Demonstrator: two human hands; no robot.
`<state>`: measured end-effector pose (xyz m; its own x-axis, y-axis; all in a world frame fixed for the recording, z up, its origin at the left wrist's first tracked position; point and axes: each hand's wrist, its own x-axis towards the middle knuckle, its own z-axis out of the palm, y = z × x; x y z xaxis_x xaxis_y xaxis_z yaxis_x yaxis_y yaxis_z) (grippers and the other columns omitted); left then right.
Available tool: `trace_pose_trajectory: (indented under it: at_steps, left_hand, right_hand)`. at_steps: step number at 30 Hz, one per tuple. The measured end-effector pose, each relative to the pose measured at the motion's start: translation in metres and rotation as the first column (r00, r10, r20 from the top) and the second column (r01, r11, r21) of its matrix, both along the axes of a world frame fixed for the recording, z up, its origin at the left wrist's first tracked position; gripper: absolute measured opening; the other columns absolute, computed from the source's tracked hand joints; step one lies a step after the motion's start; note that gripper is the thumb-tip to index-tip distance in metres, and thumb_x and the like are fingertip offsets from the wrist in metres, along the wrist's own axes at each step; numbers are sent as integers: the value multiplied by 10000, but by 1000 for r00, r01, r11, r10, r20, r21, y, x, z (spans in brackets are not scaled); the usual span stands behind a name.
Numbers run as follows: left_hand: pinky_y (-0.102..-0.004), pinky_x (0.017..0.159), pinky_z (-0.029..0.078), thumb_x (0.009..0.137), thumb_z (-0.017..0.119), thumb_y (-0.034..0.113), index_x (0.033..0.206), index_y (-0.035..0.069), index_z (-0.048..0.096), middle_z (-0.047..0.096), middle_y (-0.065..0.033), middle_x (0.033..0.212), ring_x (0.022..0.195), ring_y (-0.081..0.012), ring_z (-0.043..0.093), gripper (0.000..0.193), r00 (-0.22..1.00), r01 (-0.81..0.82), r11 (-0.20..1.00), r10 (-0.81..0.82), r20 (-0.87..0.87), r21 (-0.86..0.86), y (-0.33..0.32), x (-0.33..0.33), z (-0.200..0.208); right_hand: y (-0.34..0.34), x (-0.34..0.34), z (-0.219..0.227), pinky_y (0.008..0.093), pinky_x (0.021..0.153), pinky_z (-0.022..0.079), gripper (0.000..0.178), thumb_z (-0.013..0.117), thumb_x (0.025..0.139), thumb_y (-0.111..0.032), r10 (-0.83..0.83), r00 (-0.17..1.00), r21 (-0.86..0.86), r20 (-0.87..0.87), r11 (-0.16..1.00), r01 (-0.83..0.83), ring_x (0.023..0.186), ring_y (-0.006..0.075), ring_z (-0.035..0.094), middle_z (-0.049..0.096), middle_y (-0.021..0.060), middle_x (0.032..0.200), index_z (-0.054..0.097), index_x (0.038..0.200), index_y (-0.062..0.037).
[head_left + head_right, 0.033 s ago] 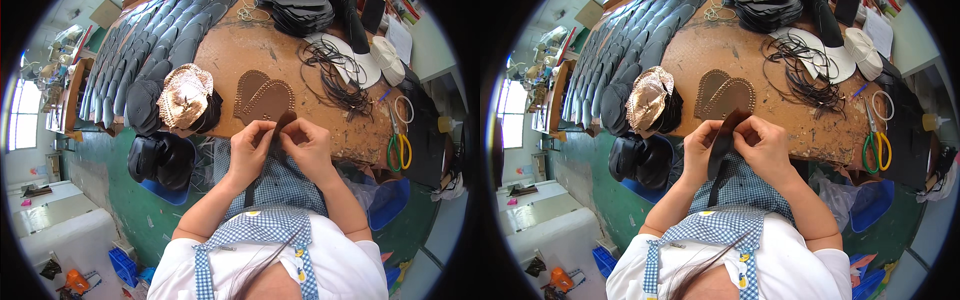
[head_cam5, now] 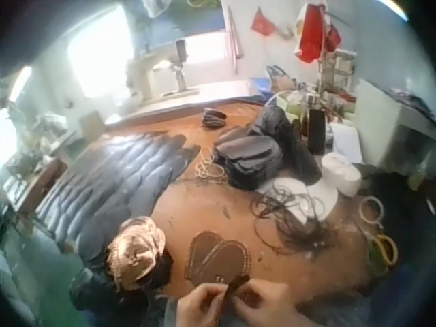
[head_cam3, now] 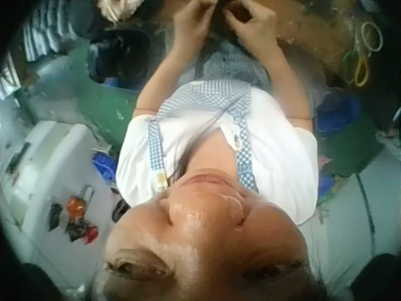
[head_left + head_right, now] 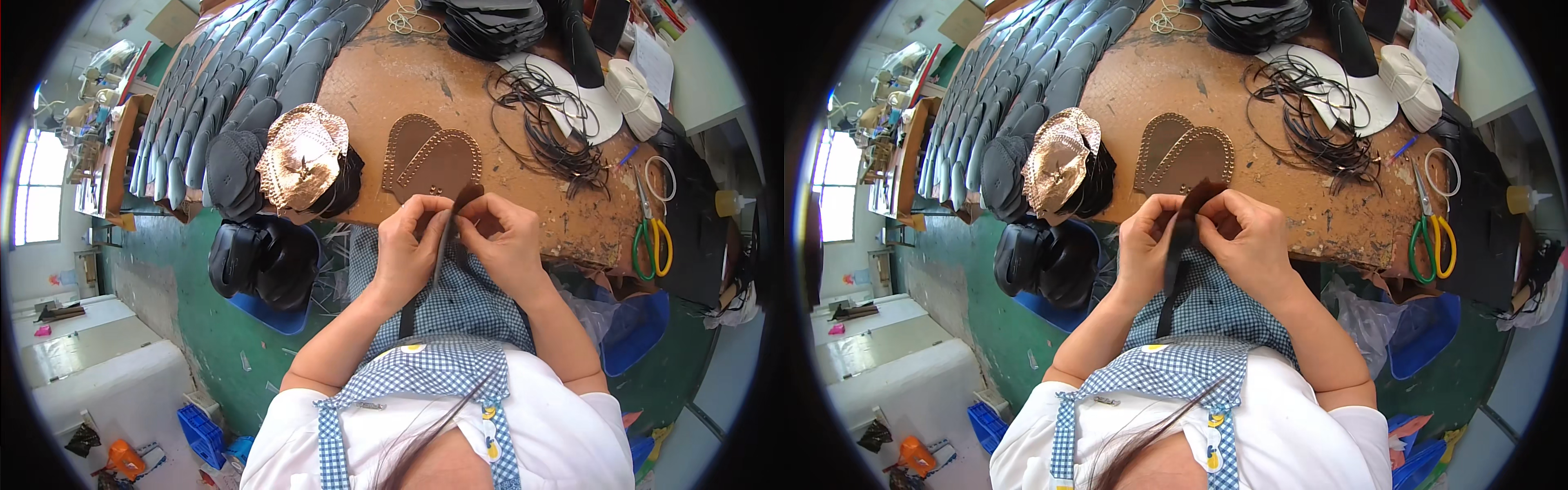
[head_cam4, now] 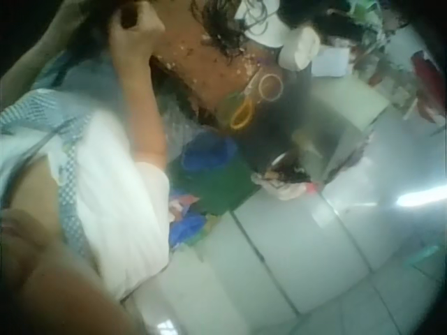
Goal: The person assembles shoe components by positioning black inner patches onto perforated leather pieces and pressing them together by hand.
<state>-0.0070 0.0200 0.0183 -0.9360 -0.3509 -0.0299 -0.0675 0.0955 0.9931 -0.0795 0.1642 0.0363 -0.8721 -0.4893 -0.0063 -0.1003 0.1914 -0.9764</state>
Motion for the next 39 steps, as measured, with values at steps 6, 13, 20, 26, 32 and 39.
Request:
trace_pose_trajectory:
  at_steps: [6, 13, 20, 26, 32, 39]
  left_hand:
    - [-259, 719, 532, 882, 628, -22, 1077, 0, 572, 661, -78, 933, 860, -128, 655, 204, 966, 253, 960, -258, -23, -122, -12, -2, 16]
    - [-380, 935, 534, 993, 517, 237, 1322, 12, 481, 574, -123, 1265, 1137, -233, 588, 400, 996, 68, 807, -85, 0, 587, -12, 8, -7]
    - [-323, 866, 539, 999, 505, 141, 1217, -7, 528, 631, -108, 1118, 1036, -198, 627, 264, 985, -168, 986, 168, 33, 10, -17, -7, -5]
    - [-382, 741, 498, 674, 819, 38, 1008, 39, 617, 598, -123, 996, 869, -293, 576, 391, 944, -133, 649, -147, -295, -749, 7, 13, 23]
    - [-312, 658, 495, 814, 679, -44, 954, -11, 630, 602, -127, 902, 753, -266, 607, 151, 952, -209, 764, 16, -306, -610, -5, -1, 5]
    - [-196, 696, 466, 965, 609, 96, 1020, -18, 615, 618, 13, 855, 785, -35, 555, 127, 994, -109, 991, 109, -4, -75, -22, 7, -2]
  right_hand:
    - [8, -24, -2, 221, 565, 465, 148, 713, 855, -56, 84, 991, -81, 99, 994, -77, 668, 61, 592, 643, 5, 819, 631, 962, 6]
    - [7, -16, -22, 187, 646, 485, 113, 644, 914, -19, 236, 939, -442, 250, 891, -106, 775, 38, 577, 618, -20, 908, 647, 1026, -2]
    - [8, -18, -15, 207, 743, 517, 139, 663, 899, -29, 31, 913, -282, 407, 955, 93, 879, 57, 600, 634, 22, 986, 628, 1028, 14]
    - [1, -16, -22, 226, 754, 531, 168, 644, 911, -58, -19, 892, -347, 452, 917, 195, 872, 82, 611, 639, 38, 987, 565, 1044, 6]
    - [-1, -8, -10, 236, 720, 528, 113, 605, 932, -36, 82, 937, -336, 341, 941, 40, 838, 105, 624, 644, 37, 950, 636, 1021, 26]
    - [-14, -5, -14, 243, 664, 538, 169, 643, 870, 37, 99, 961, -76, -257, 990, -122, 772, 127, 653, 664, 58, 926, 687, 1027, -7]
